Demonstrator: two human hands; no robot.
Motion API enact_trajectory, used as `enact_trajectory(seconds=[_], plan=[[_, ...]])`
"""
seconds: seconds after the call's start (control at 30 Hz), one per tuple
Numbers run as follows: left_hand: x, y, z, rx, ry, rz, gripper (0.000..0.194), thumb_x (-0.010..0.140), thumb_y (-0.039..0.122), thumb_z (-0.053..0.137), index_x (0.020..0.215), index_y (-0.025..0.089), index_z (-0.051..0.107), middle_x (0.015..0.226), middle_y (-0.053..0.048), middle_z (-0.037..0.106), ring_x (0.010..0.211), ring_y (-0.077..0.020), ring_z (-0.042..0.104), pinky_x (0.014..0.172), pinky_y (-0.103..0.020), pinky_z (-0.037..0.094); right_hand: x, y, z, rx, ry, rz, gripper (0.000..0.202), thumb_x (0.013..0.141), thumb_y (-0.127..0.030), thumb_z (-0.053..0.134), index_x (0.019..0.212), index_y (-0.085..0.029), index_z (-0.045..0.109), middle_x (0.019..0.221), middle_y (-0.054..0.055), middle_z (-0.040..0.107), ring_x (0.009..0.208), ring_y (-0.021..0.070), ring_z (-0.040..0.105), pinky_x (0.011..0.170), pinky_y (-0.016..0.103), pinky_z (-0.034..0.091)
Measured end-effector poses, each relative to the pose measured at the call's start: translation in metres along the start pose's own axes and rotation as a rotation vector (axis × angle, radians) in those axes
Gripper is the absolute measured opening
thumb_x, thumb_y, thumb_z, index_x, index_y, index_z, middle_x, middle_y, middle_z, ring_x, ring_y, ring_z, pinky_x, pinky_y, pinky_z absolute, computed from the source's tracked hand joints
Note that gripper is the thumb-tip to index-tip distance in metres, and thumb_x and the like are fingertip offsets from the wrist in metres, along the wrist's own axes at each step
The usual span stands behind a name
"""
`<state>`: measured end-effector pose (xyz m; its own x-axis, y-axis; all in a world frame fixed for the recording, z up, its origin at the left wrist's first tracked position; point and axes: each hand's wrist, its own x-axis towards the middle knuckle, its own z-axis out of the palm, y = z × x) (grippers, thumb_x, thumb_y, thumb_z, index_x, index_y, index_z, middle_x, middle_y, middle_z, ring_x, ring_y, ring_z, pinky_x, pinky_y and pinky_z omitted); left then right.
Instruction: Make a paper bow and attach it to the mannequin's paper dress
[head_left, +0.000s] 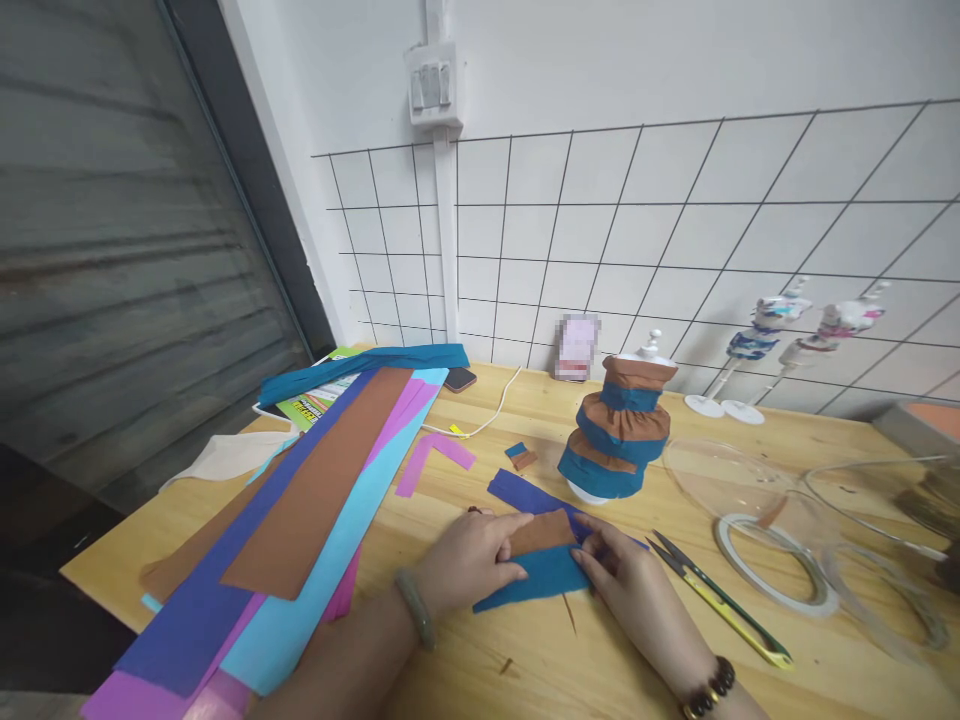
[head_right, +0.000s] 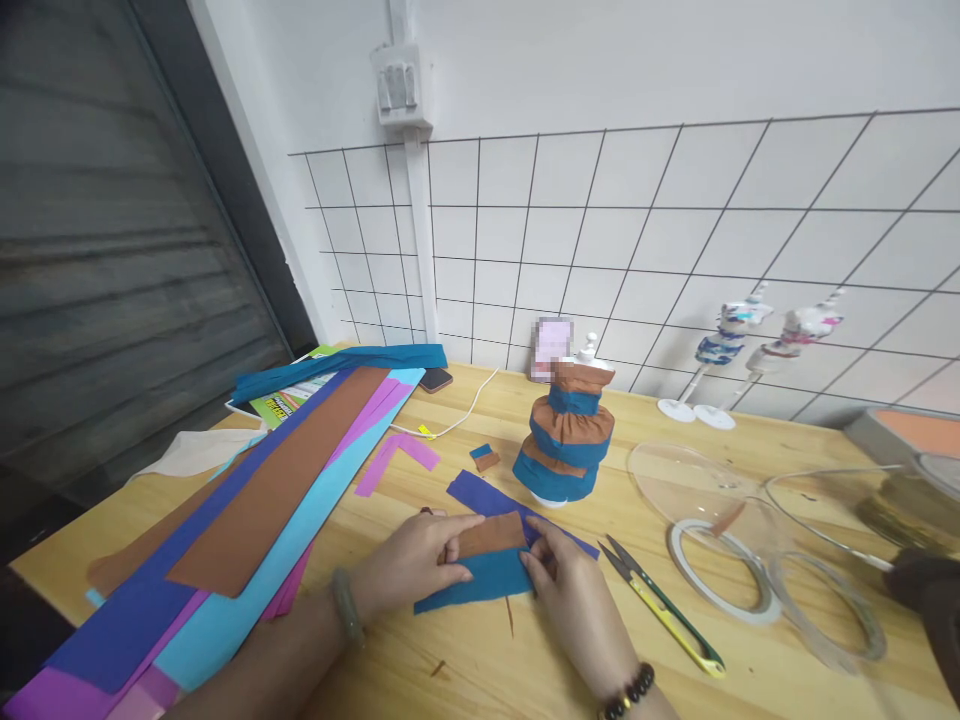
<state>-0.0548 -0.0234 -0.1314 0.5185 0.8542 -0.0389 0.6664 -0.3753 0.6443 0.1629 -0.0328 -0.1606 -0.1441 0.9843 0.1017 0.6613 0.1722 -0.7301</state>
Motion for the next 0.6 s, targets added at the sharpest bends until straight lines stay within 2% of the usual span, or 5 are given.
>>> enact_trajectory(seconds=[0.3,0.6], plan=[[0.0007,0.0009,-0.0013,0.002,0.004,0.006,0.061,0.069,0.024,0.065,0.127,0.025,0.046,0.072,0.004,0.063,0.07,-0.0138,0.053,0.064,-0.023,0.038,0.0006,-0.0034,-0.0014,-0.006,0.014,-0.003,0.038,0.08,-0.03,0.047,0.11,-0.011,0.059,0.066,0.003,0.064,0.052,0.0171,0.056,0.052,0.028,0.045],[0.0,0.0028,-0.0021,0.015,-0.003,-0.007,0.061,0.07,0.025,0.064,0.128,0.025,0.045,0.073,0.003,0.063,0.069,-0.014,0.054,0.065,-0.024,0.038,0.0027,-0.0016,-0.0015,-0.038,0.012,-0.004,0.037,0.078,-0.03,0.048,0.11,-0.015,0.06,0.066,0.003,0.064,0.058,0.0192,0.059,0.055,0.029,0.047]])
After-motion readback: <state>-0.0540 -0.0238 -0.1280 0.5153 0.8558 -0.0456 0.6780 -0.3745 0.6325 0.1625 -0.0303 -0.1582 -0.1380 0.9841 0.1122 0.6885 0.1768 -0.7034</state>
